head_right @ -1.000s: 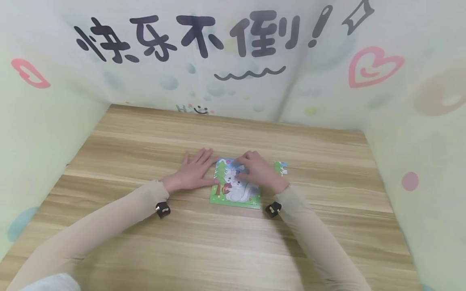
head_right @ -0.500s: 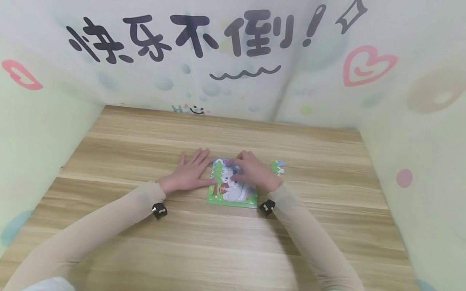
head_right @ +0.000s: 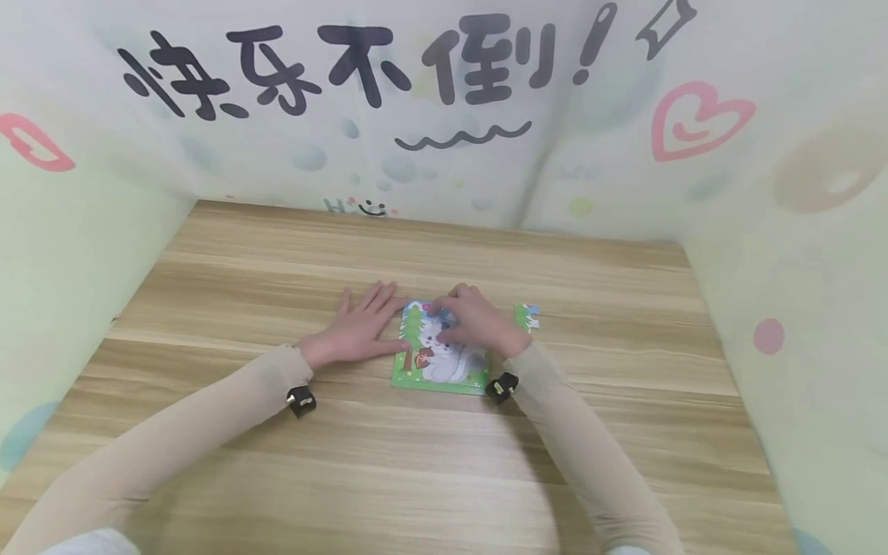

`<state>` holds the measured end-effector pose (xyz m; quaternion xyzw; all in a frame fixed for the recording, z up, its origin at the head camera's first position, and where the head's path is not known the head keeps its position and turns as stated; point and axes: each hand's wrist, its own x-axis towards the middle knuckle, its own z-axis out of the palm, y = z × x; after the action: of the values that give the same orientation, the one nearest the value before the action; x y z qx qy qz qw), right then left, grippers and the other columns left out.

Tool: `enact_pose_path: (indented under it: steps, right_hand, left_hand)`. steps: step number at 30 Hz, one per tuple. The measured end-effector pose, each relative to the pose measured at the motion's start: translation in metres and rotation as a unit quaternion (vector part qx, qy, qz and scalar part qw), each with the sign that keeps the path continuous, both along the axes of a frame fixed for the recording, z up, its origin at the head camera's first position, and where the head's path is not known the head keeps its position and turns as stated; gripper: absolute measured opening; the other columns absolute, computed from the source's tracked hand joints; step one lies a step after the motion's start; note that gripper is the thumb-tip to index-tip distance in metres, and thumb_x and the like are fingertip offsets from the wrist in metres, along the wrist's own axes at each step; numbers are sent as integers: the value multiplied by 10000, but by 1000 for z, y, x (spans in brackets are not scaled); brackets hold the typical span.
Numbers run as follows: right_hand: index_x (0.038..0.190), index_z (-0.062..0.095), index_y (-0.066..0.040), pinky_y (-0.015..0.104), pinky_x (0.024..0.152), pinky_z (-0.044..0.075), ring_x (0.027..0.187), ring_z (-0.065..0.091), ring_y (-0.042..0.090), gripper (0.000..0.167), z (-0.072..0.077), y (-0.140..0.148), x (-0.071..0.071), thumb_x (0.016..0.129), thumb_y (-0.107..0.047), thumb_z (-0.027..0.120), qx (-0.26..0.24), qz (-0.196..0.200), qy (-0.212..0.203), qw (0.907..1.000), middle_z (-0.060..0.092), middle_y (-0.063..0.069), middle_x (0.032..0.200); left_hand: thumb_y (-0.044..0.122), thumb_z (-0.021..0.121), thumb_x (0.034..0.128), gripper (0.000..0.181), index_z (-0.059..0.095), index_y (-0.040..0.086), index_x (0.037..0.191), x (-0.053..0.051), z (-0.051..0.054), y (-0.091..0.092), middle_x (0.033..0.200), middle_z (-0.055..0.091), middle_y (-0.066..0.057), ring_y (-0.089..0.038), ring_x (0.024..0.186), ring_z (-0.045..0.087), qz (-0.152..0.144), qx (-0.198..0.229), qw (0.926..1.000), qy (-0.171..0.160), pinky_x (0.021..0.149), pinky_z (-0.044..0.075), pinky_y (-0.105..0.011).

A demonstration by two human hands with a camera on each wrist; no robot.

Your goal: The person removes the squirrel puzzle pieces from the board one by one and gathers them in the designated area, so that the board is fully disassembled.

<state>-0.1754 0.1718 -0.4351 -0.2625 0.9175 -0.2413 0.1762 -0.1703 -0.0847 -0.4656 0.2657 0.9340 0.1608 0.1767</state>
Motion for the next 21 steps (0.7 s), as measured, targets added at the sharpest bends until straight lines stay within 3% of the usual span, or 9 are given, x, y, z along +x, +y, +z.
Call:
enact_pose_path:
  steps: [21]
  right_hand:
    - [1334, 679, -185, 484, 1000, 450, 1192, 460, 325, 423, 2, -1, 2, 930, -205, 806, 189, -54, -46, 9998, 548, 175, 1311]
  left_hand:
    - [687, 552, 977, 918, 211, 206, 1680, -1, -1, 1, 1755, -13, -122, -336, 1605, -99, 19, -132, 9999, -36, 1166, -126, -748]
